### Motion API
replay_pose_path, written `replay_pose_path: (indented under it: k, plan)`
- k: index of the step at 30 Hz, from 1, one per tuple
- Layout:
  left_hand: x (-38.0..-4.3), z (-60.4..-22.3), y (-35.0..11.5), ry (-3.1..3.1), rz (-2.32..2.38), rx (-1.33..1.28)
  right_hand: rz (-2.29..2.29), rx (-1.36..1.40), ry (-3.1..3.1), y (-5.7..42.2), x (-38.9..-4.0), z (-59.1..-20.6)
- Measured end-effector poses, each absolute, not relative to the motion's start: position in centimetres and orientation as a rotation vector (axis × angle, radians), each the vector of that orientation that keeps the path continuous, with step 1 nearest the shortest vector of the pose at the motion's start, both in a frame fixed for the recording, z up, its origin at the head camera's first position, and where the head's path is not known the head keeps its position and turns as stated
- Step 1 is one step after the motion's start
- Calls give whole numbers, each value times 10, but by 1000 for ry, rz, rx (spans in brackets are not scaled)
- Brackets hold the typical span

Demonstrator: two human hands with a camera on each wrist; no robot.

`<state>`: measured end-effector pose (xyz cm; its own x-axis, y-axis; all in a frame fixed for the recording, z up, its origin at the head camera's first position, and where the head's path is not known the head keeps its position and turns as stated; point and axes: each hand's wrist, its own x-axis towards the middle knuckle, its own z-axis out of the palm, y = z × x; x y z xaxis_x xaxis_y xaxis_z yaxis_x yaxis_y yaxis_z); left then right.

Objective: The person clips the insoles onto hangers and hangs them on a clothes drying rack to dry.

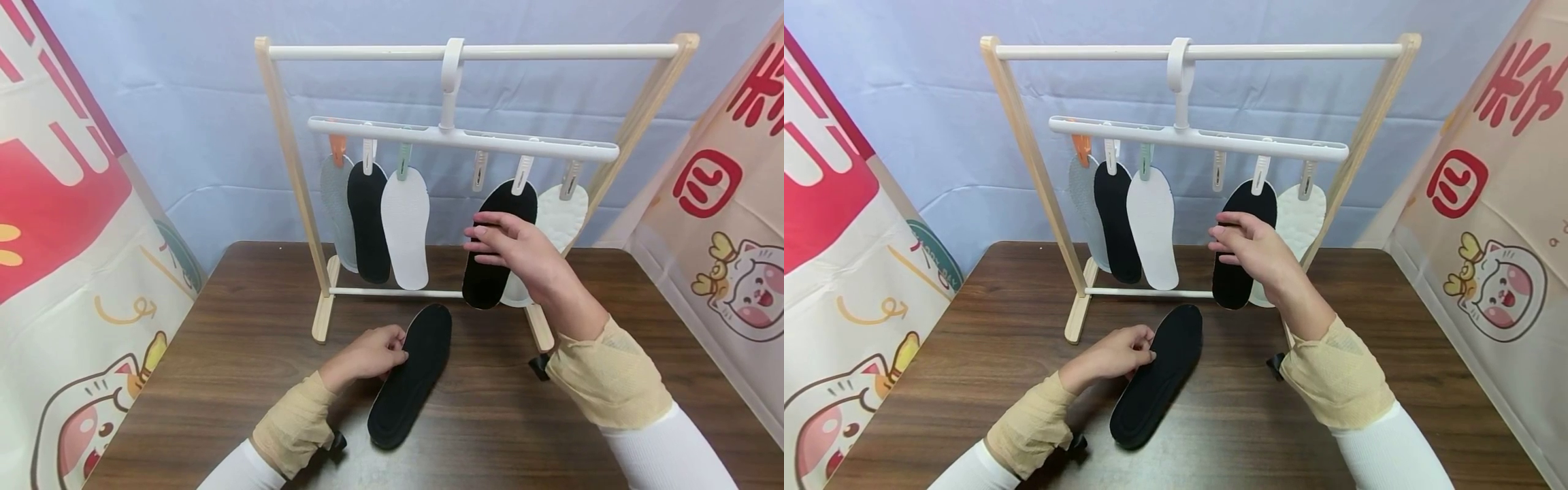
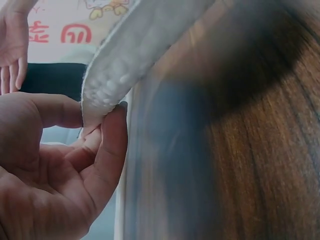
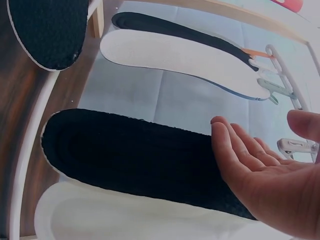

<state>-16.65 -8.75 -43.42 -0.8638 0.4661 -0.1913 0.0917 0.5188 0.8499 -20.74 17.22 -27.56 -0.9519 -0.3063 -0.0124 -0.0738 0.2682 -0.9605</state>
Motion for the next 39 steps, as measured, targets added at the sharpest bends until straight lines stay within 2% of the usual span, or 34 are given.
replay_pose_path:
  k: [39]
  plan:
    - [-167,-415,-87,2458,1273,544,-1718,-201,2595,152,-226,-234]
